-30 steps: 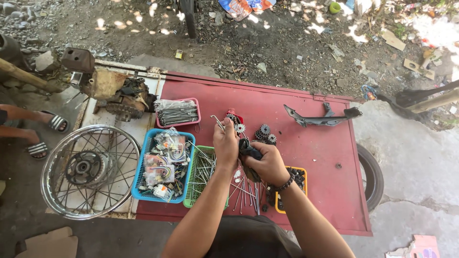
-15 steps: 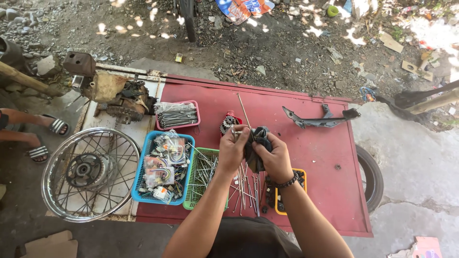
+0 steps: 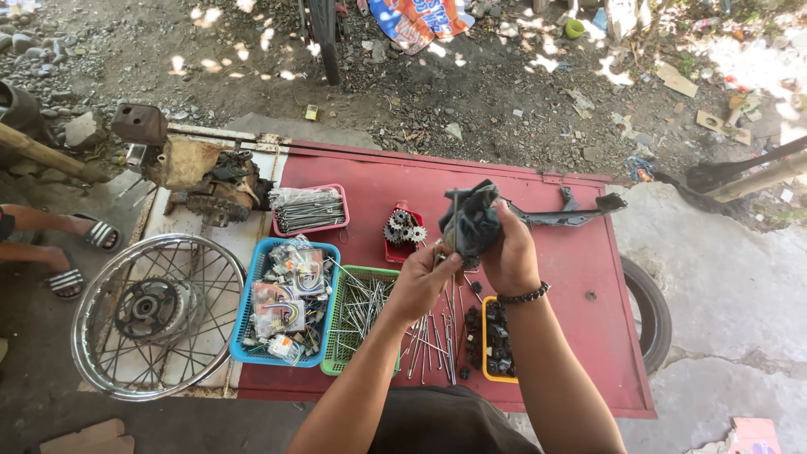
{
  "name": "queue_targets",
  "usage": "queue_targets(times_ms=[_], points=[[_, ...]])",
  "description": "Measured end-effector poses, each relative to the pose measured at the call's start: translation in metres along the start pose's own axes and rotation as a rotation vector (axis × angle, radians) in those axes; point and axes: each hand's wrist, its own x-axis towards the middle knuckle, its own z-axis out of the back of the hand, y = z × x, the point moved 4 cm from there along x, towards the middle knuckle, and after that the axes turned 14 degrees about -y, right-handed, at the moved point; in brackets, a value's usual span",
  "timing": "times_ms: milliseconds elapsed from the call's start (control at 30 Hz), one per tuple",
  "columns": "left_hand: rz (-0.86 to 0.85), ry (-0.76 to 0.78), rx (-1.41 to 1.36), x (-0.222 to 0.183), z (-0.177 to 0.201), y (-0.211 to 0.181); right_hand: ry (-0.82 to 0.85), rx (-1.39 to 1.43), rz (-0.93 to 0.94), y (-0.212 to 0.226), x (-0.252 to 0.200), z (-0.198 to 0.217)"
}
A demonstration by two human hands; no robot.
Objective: Cleaning individual motorcycle wheel spokes with a cloth at a workbench.
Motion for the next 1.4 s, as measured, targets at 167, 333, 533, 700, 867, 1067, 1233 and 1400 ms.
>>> queue_targets(times_ms=[167,333,533,700,867,1067,1233,1400], points=[[-0.04,0.075,0.076,-0.005,0.002,0.016,0.123,-0.09,0.148,-0.002,0.016,0.017],[-0.059,0.069,0.129,-0.007,0.01,0.016,0.049,-0.168,0.269,0.018,-0.001,0.002],[-0.031,0.05,0.202,-0.016,0.021,0.014,-0.143,-0.135,0.405,0.019,0.003,0.02],[0.021,0.031,0.249,-0.022,0.028,0.011,-0.068,-0.236,0.378,0.016,0.006,0.02],[-0.037,0.04,0.235,-0.032,0.026,0.003,0.002,-0.59,0.599,0.032,0.019,0.042],[-0.063,0.046,0.239,-0.029,0.026,0.002,-0.024,-0.678,0.883,0.045,-0.007,0.024],[-0.1,0.034,0.255,-0.026,0.022,-0.007,-0.13,-0.464,0.838,0.021,0.001,0.041],[-0.043,0.046,0.233,-0.03,0.023,-0.009,-0.051,-0.184,0.425,0.004,0.01,0.054]])
